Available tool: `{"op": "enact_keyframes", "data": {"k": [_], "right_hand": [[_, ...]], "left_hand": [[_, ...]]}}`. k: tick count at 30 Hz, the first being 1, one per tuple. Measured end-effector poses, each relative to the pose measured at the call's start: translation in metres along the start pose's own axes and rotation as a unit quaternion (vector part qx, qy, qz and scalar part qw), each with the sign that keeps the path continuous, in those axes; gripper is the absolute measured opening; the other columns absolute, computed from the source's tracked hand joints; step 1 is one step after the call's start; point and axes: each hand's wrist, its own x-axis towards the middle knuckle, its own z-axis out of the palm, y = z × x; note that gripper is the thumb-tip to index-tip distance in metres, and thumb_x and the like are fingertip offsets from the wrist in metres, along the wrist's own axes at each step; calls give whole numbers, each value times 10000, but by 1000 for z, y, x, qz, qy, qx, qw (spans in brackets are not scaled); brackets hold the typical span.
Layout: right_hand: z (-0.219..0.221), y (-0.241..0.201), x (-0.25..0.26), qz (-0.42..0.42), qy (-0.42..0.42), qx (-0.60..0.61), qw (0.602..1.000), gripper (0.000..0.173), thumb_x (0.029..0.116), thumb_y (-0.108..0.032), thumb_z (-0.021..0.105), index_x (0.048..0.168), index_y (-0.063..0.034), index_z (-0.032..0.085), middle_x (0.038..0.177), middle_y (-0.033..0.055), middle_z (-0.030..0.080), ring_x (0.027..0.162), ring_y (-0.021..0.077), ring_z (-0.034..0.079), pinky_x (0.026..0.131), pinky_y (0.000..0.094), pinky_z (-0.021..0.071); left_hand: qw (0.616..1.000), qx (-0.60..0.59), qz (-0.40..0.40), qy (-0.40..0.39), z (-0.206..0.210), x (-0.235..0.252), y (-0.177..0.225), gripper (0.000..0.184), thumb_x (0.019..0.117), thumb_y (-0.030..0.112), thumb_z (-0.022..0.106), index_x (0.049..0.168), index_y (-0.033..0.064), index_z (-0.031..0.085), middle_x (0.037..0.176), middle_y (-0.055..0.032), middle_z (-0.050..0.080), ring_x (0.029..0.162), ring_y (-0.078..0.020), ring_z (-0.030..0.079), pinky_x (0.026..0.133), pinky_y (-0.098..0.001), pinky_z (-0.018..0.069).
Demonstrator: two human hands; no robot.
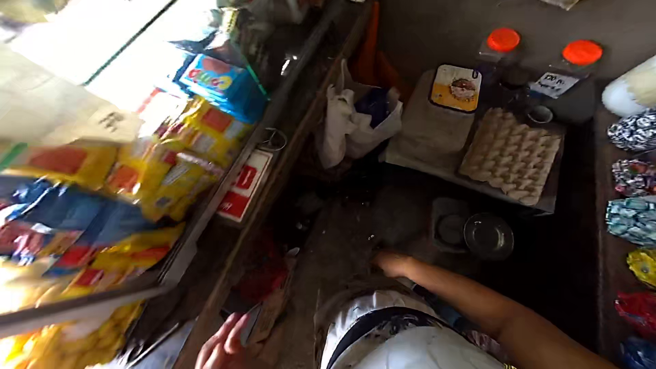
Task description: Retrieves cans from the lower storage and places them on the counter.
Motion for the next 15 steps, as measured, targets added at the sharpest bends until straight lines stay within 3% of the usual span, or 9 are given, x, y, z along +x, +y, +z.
{"op": "enact_keyframes", "data": {"k": [2,4,5,7,8,10,12,15], "right_hand": [[-16,27,6,21,19,32,999,537,920,-108,710,1438,-76,571,1444,246,552,1337,463,511,1076,691,395],[-24,58,16,31,55,89,994,501,946,-150,697,1429,-83,584,1447,244,549,1348,446,506,1105,666,387],[-26,75,23,34,74,120,989,471,971,-174,675,1425,-83,587,1455,236,544,1351,432,509,1117,645,384],[-18,112,41,23,128,183,974,433,993,-213,650,1402,-77,609,1458,207,553,1352,385,525,1139,591,395],[-15,129,50,23,143,206,968,415,1006,-223,629,1389,-65,616,1455,201,560,1354,370,529,1151,565,394],[-7,158,71,39,147,242,958,397,1020,-230,607,1367,-37,623,1446,216,565,1350,376,534,1158,554,390],[5,187,96,58,151,273,948,385,1023,-221,599,1362,-44,636,1447,202,573,1359,371,529,1166,543,390],[23,234,150,66,150,295,941,369,1034,-232,578,1348,-50,646,1421,192,593,1353,344,538,1172,514,390]], "left_hand": [[999,-15,-10,-46,43,14,-18,551,960,718,463,1416,410,495,1395,197,566,1289,-33,564,1024,-244,514],[989,17,-50,-141,77,11,-43,565,999,714,348,1487,432,383,1446,171,512,1317,-46,522,1064,-267,473],[978,36,-73,-194,94,10,-56,585,1015,705,289,1504,391,356,1449,137,511,1329,-55,508,1085,-290,458],[946,57,-105,-301,131,8,-91,696,1034,685,229,1446,166,442,1381,-39,576,1306,-124,536,1086,-349,462],[924,67,-111,-360,151,8,-113,752,1049,654,226,1395,46,502,1344,-152,601,1291,-207,559,1086,-401,466],[869,79,-120,-474,193,4,-168,669,1083,503,296,1342,-39,591,1319,-256,616,1265,-361,584,1071,-513,465],[809,67,-162,-560,241,-7,-238,516,1071,367,371,1317,3,641,1321,-228,626,1268,-381,575,1094,-535,440],[697,103,-231,-671,313,-17,-341,418,1085,294,461,1392,44,595,1441,-193,565,1384,-343,496,1190,-501,360]]}}
